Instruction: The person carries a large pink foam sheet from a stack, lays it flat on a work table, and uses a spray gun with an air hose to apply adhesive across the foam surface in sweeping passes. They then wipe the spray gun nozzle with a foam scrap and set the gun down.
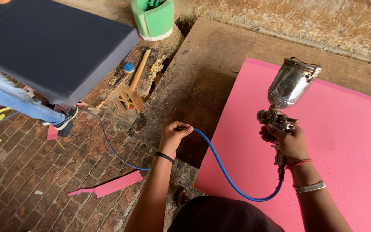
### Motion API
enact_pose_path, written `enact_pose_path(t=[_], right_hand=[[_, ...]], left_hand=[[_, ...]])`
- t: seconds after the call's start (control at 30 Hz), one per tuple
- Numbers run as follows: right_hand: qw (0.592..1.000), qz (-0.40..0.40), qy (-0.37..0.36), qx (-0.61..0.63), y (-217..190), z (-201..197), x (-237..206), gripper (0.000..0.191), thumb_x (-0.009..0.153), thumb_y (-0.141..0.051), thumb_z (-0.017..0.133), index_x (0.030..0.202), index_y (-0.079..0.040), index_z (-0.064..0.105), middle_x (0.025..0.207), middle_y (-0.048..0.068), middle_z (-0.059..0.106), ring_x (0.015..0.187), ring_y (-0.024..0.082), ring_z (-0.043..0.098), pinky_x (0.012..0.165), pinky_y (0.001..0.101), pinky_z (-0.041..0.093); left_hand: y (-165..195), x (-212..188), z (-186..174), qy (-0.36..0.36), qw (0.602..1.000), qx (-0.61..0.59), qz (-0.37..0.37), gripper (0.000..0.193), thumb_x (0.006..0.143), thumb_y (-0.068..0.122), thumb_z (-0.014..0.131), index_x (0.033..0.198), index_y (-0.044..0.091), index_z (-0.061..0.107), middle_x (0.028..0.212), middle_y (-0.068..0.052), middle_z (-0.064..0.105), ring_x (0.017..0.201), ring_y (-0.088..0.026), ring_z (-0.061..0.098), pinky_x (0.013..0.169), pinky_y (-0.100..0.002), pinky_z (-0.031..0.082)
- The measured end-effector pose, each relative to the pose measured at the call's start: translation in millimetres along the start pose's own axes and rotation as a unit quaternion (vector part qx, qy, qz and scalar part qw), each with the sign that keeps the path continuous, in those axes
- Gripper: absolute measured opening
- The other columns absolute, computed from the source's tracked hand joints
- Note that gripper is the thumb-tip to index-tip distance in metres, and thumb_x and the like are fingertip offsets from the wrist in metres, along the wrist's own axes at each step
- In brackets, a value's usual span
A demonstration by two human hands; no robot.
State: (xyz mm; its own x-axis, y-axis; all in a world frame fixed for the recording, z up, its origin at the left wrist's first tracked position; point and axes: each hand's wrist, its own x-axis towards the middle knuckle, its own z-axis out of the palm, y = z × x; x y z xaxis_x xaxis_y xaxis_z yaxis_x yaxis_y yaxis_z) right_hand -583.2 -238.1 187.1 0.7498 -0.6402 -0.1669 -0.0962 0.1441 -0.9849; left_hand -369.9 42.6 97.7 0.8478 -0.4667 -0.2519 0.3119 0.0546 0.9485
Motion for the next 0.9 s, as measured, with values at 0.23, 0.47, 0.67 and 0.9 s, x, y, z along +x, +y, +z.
enact_pose_path(t=[0.23, 0.47, 0.67, 0.9], right_hand=[[1.000, 0.020, 0.009, 0.007, 7, 8, 5, 0.025, 0.094, -0.002, 0.065, 0.117, 0.009, 0.066, 0.093, 0.016, 0.072, 0.079, 0.025, 0.071, 0.073, 0.0392, 0.060], [1.000, 0.008, 0.016, 0.020, 0, 1, 12, 0.030, 0.090, 0.000, 0.066, 0.120, 0.005, 0.065, 0.092, 0.016, 0.073, 0.078, 0.025, 0.073, 0.070, 0.0381, 0.061], [1.000, 0.005, 0.001, -0.026, -12, -8, 26, 0.029, 0.092, -0.001, 0.070, 0.117, 0.010, 0.065, 0.086, 0.013, 0.070, 0.071, 0.021, 0.069, 0.063, 0.0353, 0.059], [0.996, -0.031, 0.043, -0.078, -20, -3, 37, 0.039, 0.090, -0.002, 0.071, 0.128, 0.004, 0.064, 0.084, 0.009, 0.069, 0.065, 0.016, 0.067, 0.058, 0.0310, 0.056]], left_hand=[[-4, -3, -11, -0.007, 0.999, -0.036, 0.009, 0.009, 0.082, 0.007, 0.084, 0.086, 0.005, 0.076, 0.082, -0.004, 0.074, 0.078, -0.012, 0.068, 0.075, -0.027, 0.057], [-2, -16, -9, 0.028, 0.999, -0.008, -0.032, 0.008, 0.080, 0.007, 0.083, 0.085, 0.005, 0.077, 0.083, -0.004, 0.076, 0.076, -0.013, 0.070, 0.073, -0.027, 0.057], [-10, -18, -7, 0.010, 1.000, -0.015, -0.017, 0.011, 0.081, 0.010, 0.085, 0.086, 0.004, 0.077, 0.082, -0.005, 0.076, 0.075, -0.012, 0.069, 0.072, -0.027, 0.055], [-13, -16, -6, 0.024, 0.999, -0.017, -0.036, 0.010, 0.082, 0.011, 0.084, 0.086, 0.005, 0.077, 0.082, -0.004, 0.076, 0.076, -0.011, 0.069, 0.072, -0.027, 0.057]])
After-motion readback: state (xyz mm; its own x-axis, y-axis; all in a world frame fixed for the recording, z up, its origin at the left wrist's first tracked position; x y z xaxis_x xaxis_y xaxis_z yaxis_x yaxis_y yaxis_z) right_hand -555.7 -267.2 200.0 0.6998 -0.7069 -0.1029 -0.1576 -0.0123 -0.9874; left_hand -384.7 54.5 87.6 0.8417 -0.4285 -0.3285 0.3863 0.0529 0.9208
